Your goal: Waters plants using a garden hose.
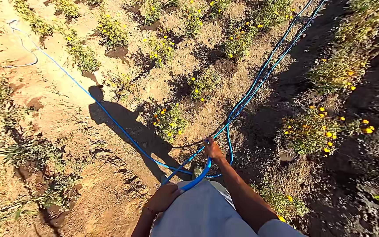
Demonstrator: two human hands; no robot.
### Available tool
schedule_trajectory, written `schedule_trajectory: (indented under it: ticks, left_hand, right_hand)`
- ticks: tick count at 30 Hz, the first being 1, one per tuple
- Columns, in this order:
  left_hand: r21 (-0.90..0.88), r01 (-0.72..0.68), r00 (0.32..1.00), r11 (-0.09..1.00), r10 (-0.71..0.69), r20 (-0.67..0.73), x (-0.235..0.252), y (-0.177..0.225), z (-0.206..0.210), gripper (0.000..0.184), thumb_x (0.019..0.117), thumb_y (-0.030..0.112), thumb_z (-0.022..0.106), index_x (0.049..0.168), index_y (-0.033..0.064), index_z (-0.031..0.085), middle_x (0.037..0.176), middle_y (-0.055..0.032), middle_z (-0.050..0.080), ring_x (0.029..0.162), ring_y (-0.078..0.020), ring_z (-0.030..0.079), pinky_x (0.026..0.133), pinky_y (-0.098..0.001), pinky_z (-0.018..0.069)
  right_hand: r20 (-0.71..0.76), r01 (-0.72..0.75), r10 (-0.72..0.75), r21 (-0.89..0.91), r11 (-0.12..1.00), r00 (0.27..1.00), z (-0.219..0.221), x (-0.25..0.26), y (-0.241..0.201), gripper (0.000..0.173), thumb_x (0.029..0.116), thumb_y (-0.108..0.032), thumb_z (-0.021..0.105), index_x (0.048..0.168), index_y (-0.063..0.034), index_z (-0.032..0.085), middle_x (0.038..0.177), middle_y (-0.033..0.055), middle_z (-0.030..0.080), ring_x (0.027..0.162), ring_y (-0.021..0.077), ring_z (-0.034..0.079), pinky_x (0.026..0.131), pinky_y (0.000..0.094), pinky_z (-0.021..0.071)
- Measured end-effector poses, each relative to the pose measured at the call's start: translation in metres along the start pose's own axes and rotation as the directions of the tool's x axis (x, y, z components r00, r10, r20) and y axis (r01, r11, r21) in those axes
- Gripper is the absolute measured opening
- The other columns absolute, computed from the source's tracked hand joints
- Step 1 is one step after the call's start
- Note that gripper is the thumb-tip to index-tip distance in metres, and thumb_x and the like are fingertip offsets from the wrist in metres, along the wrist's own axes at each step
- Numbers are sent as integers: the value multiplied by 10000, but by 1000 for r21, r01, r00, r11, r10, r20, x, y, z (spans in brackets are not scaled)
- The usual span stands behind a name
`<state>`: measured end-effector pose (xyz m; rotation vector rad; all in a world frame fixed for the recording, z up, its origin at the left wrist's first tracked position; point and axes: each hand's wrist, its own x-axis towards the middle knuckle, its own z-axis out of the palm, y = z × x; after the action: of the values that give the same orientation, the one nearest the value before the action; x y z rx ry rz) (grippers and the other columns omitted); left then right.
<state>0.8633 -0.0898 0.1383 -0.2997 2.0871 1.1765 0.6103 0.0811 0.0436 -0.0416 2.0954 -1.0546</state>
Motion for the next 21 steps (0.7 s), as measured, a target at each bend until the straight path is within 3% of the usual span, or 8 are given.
schedule_trajectory:
  ticks: [3, 11, 16, 19, 21]
  left_hand:
    - [-23, 10, 1000, 1000, -10, -5, -9, -3, 4, 478, 1091, 391, 435, 910, -9, 625, 809, -139, 587, 787, -271, 587, 764, -496, 471]
    - [-121, -53, 997, 991, 45, -67, -29, -24, 8, 428, 1089, 338, 449, 928, -7, 645, 817, -117, 598, 785, -228, 584, 768, -453, 478]
    - [-181, -77, 991, 980, 55, -123, -53, -50, 12, 425, 1081, 345, 463, 890, 6, 634, 771, -89, 576, 744, -202, 569, 734, -432, 473]
    - [-237, -101, 984, 966, 62, -168, -68, -69, 21, 444, 1074, 379, 467, 882, 14, 629, 753, -79, 563, 723, -197, 560, 714, -435, 467]
    - [-274, -147, 974, 951, 91, -206, -78, -81, 24, 455, 1071, 393, 472, 899, 14, 656, 776, -81, 595, 749, -187, 583, 741, -429, 485]
  right_hand:
    - [67, -1, 3, -35, 999, 998, 7, -4, -5, 372, 1110, -270, 426, 1391, -34, 483, 1030, 185, 647, 817, 277, 652, 791, 465, 547]
    - [297, 51, 33, -269, 962, 954, 25, -8, -19, 425, 1112, -279, 406, 1439, -13, 462, 1168, 237, 648, 985, 326, 667, 912, 499, 526]
    - [285, 44, 40, -281, 959, 958, 55, -19, -32, 418, 1109, -268, 411, 1431, -5, 453, 1136, 217, 635, 938, 287, 648, 886, 462, 523]
    - [181, 14, 26, -217, 976, 983, 75, -31, -36, 417, 1101, -269, 454, 1420, -1, 476, 1114, 208, 649, 910, 275, 652, 852, 453, 536]
    - [147, 0, 33, -221, 975, 989, 86, -37, -40, 433, 1088, -281, 490, 1416, 3, 484, 1153, 231, 658, 978, 310, 669, 894, 485, 538]
